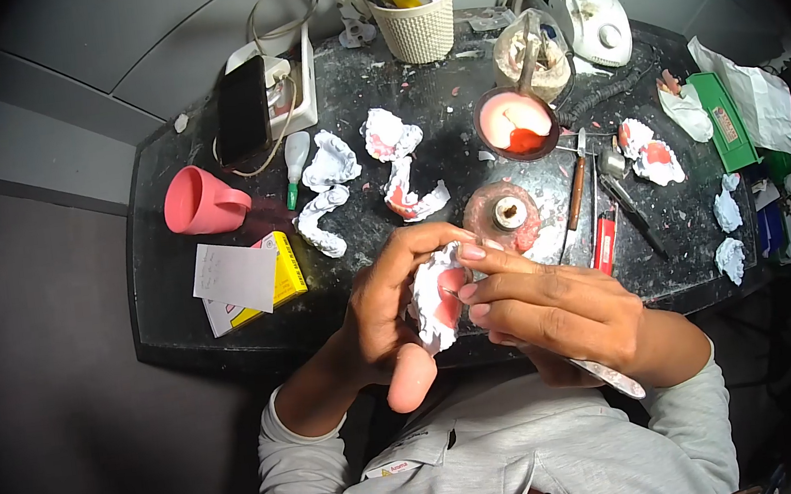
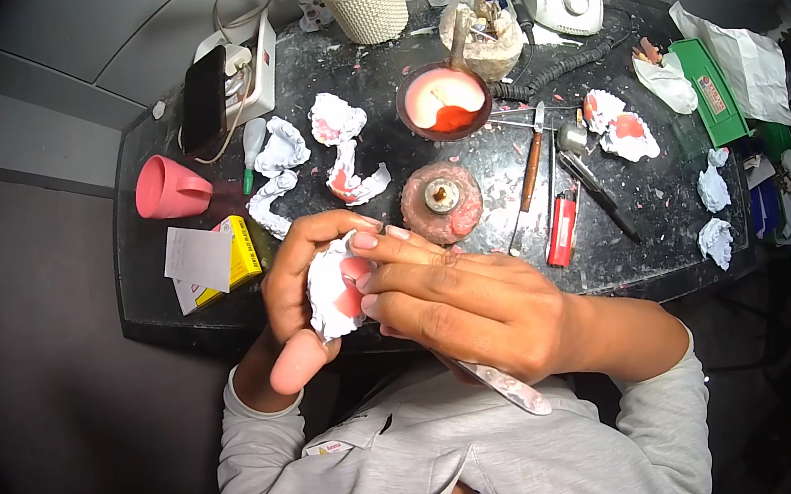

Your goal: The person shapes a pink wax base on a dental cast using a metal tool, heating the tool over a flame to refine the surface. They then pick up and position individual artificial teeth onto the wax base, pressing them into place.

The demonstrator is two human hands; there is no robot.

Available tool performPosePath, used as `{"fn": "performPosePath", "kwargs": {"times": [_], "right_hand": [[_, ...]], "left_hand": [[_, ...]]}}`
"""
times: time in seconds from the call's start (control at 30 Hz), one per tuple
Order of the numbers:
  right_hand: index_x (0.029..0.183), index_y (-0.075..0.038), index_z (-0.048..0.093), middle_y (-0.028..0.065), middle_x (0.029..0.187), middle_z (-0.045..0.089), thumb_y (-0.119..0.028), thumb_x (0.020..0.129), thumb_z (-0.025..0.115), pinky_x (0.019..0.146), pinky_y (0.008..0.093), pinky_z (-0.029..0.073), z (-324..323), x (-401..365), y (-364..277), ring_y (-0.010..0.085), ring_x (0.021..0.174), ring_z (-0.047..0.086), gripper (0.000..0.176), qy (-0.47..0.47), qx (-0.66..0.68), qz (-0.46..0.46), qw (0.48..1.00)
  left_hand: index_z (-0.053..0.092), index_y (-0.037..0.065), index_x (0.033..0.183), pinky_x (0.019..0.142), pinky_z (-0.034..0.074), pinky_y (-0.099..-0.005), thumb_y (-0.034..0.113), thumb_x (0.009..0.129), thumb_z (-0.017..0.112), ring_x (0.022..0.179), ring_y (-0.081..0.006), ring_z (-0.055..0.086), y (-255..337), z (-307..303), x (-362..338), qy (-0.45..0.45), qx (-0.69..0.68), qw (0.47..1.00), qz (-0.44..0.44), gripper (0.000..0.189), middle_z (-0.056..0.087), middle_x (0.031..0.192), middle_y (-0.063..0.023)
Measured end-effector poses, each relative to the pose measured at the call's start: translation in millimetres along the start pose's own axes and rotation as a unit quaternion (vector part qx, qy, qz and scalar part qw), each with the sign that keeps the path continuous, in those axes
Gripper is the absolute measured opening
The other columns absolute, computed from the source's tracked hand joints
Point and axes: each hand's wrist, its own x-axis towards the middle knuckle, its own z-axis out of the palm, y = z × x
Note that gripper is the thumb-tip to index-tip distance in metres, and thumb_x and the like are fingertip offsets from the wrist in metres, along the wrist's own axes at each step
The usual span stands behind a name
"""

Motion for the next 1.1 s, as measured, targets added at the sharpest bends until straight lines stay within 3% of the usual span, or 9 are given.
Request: {"fn": "performPosePath", "kwargs": {"times": [0.3, 0.37, 0.47, 0.6, 0.63, 0.77, 0.83, 1.07, 1.1], "right_hand": [[0.103, 0.008, 0.070, 0.0215, 0.103, 0.072, 0.006, 0.084, 0.076, 0.091, 0.0425, 0.062, -3.1, 0.3, -1.2, 0.0396, 0.113, 0.071, 0.020, -0.012, 0.056, 0.020, 0.998], [0.106, 0.005, 0.068, 0.0213, 0.098, 0.074, -0.001, 0.093, 0.071, 0.090, 0.0493, 0.062, -4.2, -4.0, 2.3, 0.0351, 0.100, 0.075, 0.014, 0.030, 0.115, 0.042, 0.992], [0.103, 0.006, 0.067, 0.0220, 0.092, 0.074, -0.006, 0.098, 0.067, 0.089, 0.0505, 0.062, -13.1, 1.6, 0.3, 0.0328, 0.091, 0.076, 0.012, 0.078, 0.066, 0.039, 0.994], [0.101, 0.007, 0.068, 0.0223, 0.095, 0.074, -0.002, 0.095, 0.068, 0.090, 0.0471, 0.062, -9.9, 3.0, -0.8, 0.0370, 0.099, 0.075, 0.010, 0.039, 0.024, 0.032, 0.998], [0.108, 0.003, 0.072, 0.0152, 0.105, 0.074, 0.002, 0.083, 0.079, 0.091, 0.0413, 0.061, -8.4, 1.6, -1.1, 0.0342, 0.112, 0.072, 0.026, 0.033, 0.028, 0.046, 0.998], [0.107, 0.002, 0.073, 0.0147, 0.106, 0.074, 0.001, 0.082, 0.080, 0.090, 0.0414, 0.061, -4.5, 0.0, 1.0, 0.0343, 0.112, 0.072, 0.026, 0.026, 0.018, 0.039, 0.999], [0.106, 0.002, 0.073, 0.0138, 0.106, 0.075, 0.001, 0.081, 0.081, 0.089, 0.0415, 0.062, -2.7, 1.1, 0.3, 0.0343, 0.112, 0.072, 0.026, 0.036, 0.018, 0.039, 0.998], [0.106, 0.002, 0.073, 0.0141, 0.106, 0.075, 0.001, 0.082, 0.080, 0.089, 0.0410, 0.062, -2.7, 3.3, -0.6, 0.0341, 0.112, 0.072, 0.025, 0.037, 0.018, 0.035, 0.999], [0.107, 0.003, 0.073, 0.0146, 0.106, 0.075, 0.001, 0.082, 0.080, 0.089, 0.0405, 0.062, -3.2, 2.9, -1.4, 0.0340, 0.112, 0.072, 0.025, 0.036, 0.014, 0.044, 0.998]], "left_hand": [[0.048, -0.007, 0.138, 0.091, 0.051, -0.0326, 0.086, 0.064, 0.062, 0.107, -0.0194, 0.062, 3.1, -1.3, 0.7, -0.002, -0.004, 1.000, -0.008, 0.119, 0.060, 0.124, -0.0140], [0.040, -0.005, 0.144, 0.092, 0.049, -0.0319, 0.077, 0.066, 0.073, 0.107, -0.0192, 0.060, 2.2, 1.9, 2.6, 0.008, -0.091, 0.996, 0.017, 0.119, 0.059, 0.123, -0.0136], [0.030, -0.004, 0.149, 0.096, 0.047, -0.0318, 0.066, 0.065, 0.083, 0.110, -0.0188, 0.058, 4.4, 1.8, 4.1, -0.011, -0.112, 0.994, 0.011, 0.122, 0.057, 0.126, -0.0145], [0.025, -0.001, 0.148, 0.104, 0.046, -0.0375, 0.053, 0.066, 0.089, 0.122, -0.0225, 0.056, 1.7, 9.3, 5.0, 0.000, -0.095, 0.994, 0.050, 0.117, 0.053, 0.136, -0.0183], [0.031, 0.000, 0.141, 0.102, 0.052, -0.0393, 0.064, 0.062, 0.084, 0.117, -0.0249, 0.063, 3.0, 13.8, 4.7, 0.041, -0.061, 0.996, 0.044, 0.115, 0.058, 0.131, -0.0199], [0.030, 0.001, 0.141, 0.102, 0.052, -0.0390, 0.064, 0.063, 0.085, 0.118, -0.0242, 0.062, 2.8, 15.5, 5.4, 0.035, -0.076, 0.995, 0.048, 0.114, 0.057, 0.133, -0.0194], [0.025, 0.002, 0.145, 0.106, 0.046, -0.0394, 0.048, 0.066, 0.090, 0.125, -0.0252, 0.055, 0.9, 12.0, 5.2, -0.007, -0.095, 0.993, 0.067, 0.112, 0.051, 0.138, -0.0205], [0.025, 0.002, 0.145, 0.107, 0.045, -0.0393, 0.046, 0.067, 0.091, 0.126, -0.0251, 0.055, 0.4, 14.8, 4.3, -0.002, -0.104, 0.992, 0.071, 0.112, 0.051, 0.139, -0.0205], [0.026, 0.001, 0.143, 0.105, 0.048, -0.0394, 0.053, 0.066, 0.090, 0.123, -0.0250, 0.058, 1.0, 16.5, 3.9, 0.013, -0.100, 0.993, 0.062, 0.112, 0.053, 0.137, -0.0205]]}}
